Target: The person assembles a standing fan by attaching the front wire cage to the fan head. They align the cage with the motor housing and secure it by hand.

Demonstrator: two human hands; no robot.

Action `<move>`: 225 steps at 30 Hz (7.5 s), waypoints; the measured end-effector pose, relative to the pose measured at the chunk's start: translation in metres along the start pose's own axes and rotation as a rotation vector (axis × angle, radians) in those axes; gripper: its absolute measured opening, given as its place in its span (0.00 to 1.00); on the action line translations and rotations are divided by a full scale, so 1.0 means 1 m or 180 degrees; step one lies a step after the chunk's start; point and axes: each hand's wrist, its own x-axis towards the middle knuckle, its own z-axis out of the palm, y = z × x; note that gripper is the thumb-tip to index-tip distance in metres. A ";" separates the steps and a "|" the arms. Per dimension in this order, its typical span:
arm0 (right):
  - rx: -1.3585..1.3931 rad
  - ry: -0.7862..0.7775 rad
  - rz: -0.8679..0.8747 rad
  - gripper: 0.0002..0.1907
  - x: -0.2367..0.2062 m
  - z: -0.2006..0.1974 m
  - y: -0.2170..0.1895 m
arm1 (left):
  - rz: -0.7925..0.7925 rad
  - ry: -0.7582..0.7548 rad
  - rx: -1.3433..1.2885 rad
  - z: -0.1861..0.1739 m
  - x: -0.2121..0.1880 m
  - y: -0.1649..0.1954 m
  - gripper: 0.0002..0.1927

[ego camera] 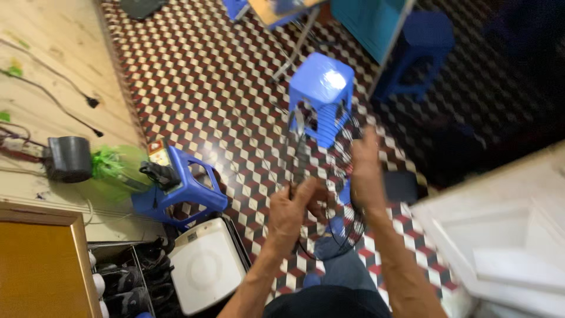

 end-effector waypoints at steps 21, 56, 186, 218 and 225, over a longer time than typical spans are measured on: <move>-0.1018 -0.2340 -0.1301 0.37 0.439 0.438 -0.105 | 0.0237 0.1925 -0.0477 -0.235 0.444 0.135 0.24; 0.2429 0.1657 0.1337 0.21 1.041 0.400 -0.043 | -0.1527 -0.1807 -0.2263 -0.302 1.345 0.308 0.23; 0.2593 0.3643 0.1907 0.20 1.071 0.555 0.085 | 0.0038 -0.0450 0.2724 -0.394 1.625 0.126 0.17; 0.2715 0.3922 0.1087 0.20 1.030 0.522 0.089 | -0.0765 -0.1856 0.1282 -0.332 1.589 0.243 0.20; 0.3342 0.3560 0.0300 0.23 0.992 0.504 0.091 | -0.0840 -0.1758 0.1010 -0.322 1.593 0.247 0.21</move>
